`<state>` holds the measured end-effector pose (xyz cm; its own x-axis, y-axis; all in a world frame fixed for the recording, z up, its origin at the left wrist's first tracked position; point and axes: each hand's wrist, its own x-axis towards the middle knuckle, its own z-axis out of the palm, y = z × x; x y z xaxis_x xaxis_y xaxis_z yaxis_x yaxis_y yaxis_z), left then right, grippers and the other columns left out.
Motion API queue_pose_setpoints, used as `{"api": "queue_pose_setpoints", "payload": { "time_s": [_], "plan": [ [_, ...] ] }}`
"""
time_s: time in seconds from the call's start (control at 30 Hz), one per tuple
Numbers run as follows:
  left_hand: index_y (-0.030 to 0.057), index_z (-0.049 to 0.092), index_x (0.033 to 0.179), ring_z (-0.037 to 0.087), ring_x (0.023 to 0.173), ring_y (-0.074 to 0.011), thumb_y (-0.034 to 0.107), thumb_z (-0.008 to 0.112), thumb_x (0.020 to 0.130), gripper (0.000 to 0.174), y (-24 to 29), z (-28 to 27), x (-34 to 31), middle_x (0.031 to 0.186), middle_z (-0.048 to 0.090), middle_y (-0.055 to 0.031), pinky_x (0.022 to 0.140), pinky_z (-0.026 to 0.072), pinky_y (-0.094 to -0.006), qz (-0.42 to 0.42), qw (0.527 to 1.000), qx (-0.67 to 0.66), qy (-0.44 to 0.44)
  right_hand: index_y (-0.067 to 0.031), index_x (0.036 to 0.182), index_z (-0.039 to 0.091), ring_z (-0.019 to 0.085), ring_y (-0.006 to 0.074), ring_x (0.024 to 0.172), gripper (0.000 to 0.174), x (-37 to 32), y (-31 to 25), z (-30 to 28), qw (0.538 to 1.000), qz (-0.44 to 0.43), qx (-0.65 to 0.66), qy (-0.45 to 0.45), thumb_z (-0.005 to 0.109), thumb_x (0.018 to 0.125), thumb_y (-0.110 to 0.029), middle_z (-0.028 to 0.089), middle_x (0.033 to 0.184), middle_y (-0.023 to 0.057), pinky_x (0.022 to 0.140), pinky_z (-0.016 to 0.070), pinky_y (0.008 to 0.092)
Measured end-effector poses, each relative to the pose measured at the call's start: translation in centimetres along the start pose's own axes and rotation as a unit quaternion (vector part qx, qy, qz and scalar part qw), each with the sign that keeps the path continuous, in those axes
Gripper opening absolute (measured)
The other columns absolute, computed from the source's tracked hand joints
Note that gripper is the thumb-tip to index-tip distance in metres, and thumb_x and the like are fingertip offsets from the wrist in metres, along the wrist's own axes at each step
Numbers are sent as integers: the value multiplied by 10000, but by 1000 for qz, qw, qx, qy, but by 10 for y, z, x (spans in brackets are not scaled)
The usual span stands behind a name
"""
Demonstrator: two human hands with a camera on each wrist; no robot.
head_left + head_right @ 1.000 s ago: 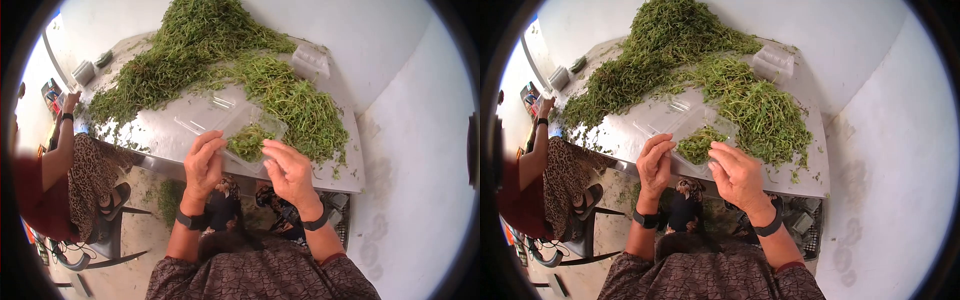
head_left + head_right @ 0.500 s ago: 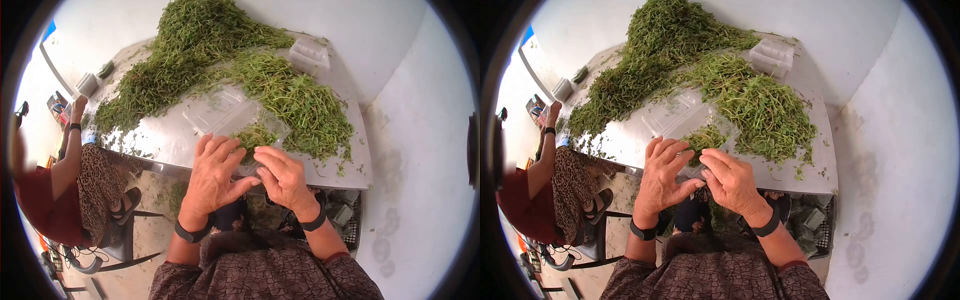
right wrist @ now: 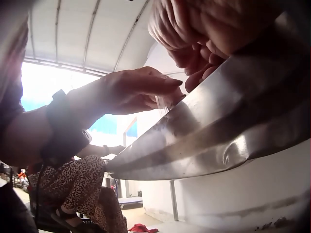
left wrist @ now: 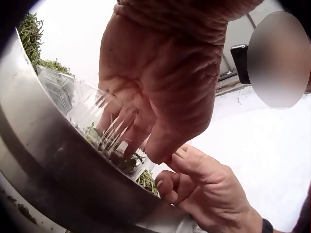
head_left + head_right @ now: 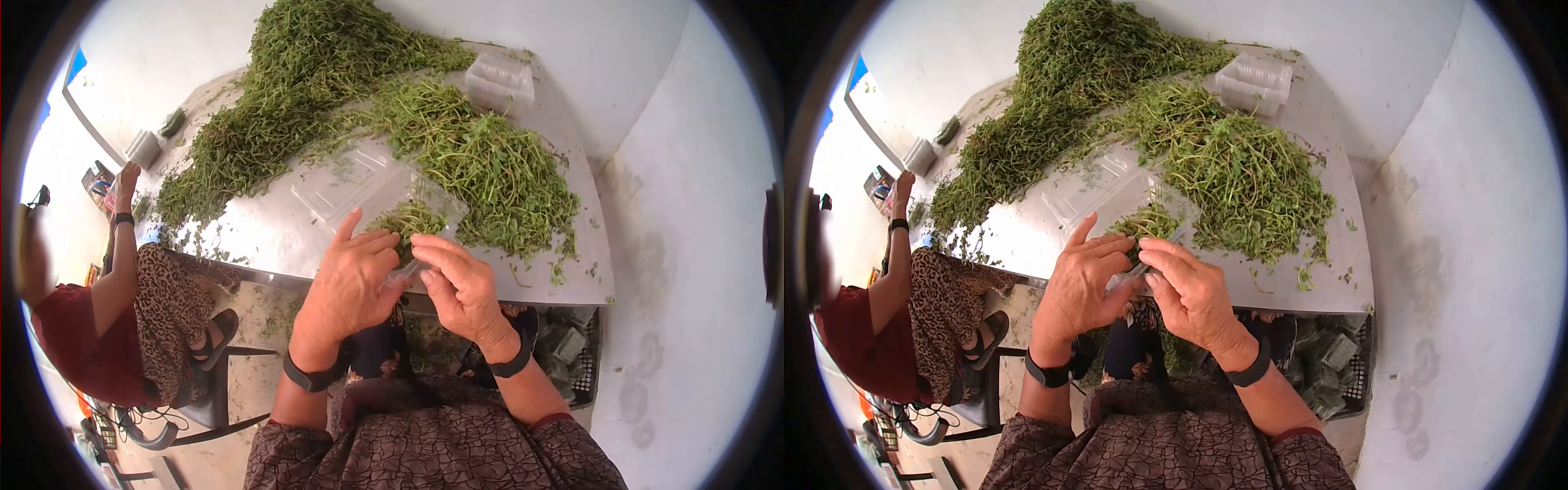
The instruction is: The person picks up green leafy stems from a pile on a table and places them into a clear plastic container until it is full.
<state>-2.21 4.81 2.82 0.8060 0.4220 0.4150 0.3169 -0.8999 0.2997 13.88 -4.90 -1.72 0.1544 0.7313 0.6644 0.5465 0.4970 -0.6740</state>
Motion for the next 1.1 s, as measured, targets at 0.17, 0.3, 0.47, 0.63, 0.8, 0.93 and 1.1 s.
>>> {"api": "queue_pose_setpoints", "payload": {
  "time_s": [0.17,0.3,0.47,0.63,0.8,0.93,1.1],
  "plan": [
    [10,653,902,638,1060,-322,138,757,731,238,-1,-4,-2,1122,660,-170,1137,305,-554,18,1000,-25,-4,11,1125,627,710,274,814,263,-1,0,0,1000,2,1,4,627,863,34,650,1220,169,684,569,323],
    [7,637,1044,619,1104,-335,165,780,715,391,4,-9,-3,1213,627,-172,1146,298,-551,2,1000,-24,1,9,1134,623,711,268,830,258,-3,-1,-1,999,24,33,11,619,878,29,641,1234,181,700,569,322],
    [14,629,1173,604,1154,-332,185,817,628,602,9,-3,4,1268,616,-171,1133,336,-525,15,998,-51,-14,7,1149,617,709,253,842,262,-4,0,-2,998,35,44,22,609,887,23,636,1243,182,716,563,314],
    [0,653,1088,616,1088,-330,162,796,631,506,11,6,9,1191,652,-161,1049,413,-459,16,999,-26,-9,3,1166,614,707,244,850,278,-4,-1,-3,999,31,34,26,599,890,25,634,1249,179,726,559,310],
    [-8,674,942,617,1068,-315,87,735,663,301,7,-10,8,1124,683,-141,1044,415,-451,20,997,-12,-77,3,1186,610,711,253,875,312,-8,3,5,990,78,61,102,585,878,51,626,1270,187,737,560,330],
    [20,662,856,613,1070,-288,80,716,705,171,-2,-13,-2,1113,686,-125,1090,370,-506,58,997,31,-52,16,1167,608,715,287,849,319,-7,3,6,995,55,0,86,590,854,72,621,1267,203,715,563,337],
    [18,679,920,586,1159,-289,119,770,691,267,0,-27,-8,1141,680,-126,1149,305,-544,19,997,-28,-65,38,1110,611,708,322,783,323,-3,5,4,997,-10,-46,64,613,796,110,636,1201,199,655,568,352]
  ]
}}
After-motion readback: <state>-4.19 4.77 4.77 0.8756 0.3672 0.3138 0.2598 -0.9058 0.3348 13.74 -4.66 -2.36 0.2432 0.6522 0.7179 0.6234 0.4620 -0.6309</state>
